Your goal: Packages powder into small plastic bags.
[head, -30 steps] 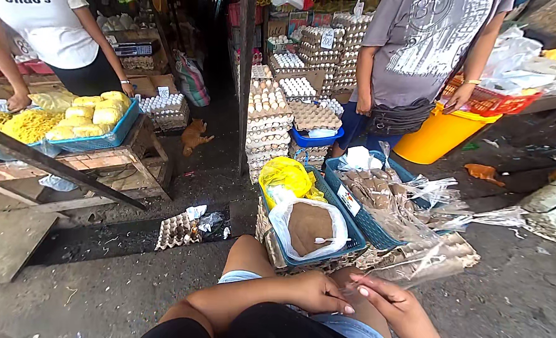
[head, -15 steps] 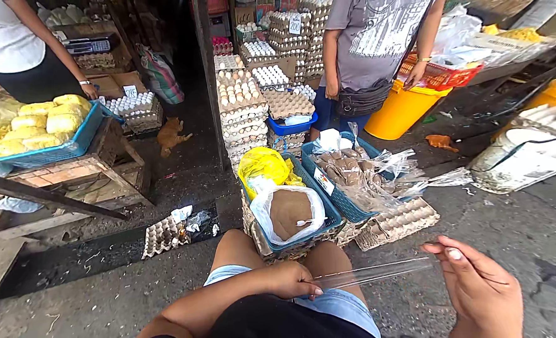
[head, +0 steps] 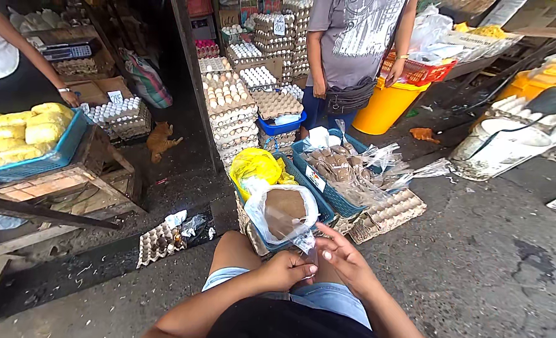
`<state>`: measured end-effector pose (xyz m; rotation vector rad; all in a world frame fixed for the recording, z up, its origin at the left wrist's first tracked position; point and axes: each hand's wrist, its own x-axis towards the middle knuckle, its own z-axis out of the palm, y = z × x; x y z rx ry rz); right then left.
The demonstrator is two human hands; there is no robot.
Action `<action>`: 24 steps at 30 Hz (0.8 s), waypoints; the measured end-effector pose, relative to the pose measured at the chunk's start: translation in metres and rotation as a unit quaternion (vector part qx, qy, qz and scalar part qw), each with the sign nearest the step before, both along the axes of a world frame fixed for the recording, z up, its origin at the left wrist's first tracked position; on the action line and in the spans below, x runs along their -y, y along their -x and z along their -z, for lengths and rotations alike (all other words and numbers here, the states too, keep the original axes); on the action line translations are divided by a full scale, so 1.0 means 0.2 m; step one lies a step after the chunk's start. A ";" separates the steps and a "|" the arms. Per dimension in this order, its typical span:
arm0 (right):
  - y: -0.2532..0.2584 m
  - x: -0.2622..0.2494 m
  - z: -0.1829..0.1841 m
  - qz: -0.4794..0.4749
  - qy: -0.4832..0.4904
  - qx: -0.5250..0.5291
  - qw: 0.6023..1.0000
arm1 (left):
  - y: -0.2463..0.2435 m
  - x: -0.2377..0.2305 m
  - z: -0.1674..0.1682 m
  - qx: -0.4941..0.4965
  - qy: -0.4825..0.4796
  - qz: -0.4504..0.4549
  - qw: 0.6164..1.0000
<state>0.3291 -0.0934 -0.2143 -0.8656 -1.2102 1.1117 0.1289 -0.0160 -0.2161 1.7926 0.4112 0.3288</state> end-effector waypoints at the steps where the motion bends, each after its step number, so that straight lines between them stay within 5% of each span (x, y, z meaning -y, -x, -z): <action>1: -0.02 -0.01 -0.03 0.015 0.006 -0.016 1.000 | 0.02 -0.01 0.00 0.001 0.006 -0.004 1.000; 8: 0.10 0.01 -0.03 -0.060 0.121 0.046 0.990 | 0.05 -0.01 0.02 0.000 -0.036 -0.029 0.999; 11: 0.16 -0.01 0.02 0.025 0.119 0.076 0.990 | 0.05 -0.02 0.02 -0.049 -0.054 -0.019 0.997; 16: -0.01 -0.08 -0.12 0.192 0.097 -0.103 0.971 | 0.07 -0.01 0.06 -0.044 -0.057 -0.003 0.997; 24: -0.02 -0.12 -0.14 0.231 0.111 -0.285 0.924 | 0.11 -0.03 0.05 -0.065 -0.030 -0.029 0.997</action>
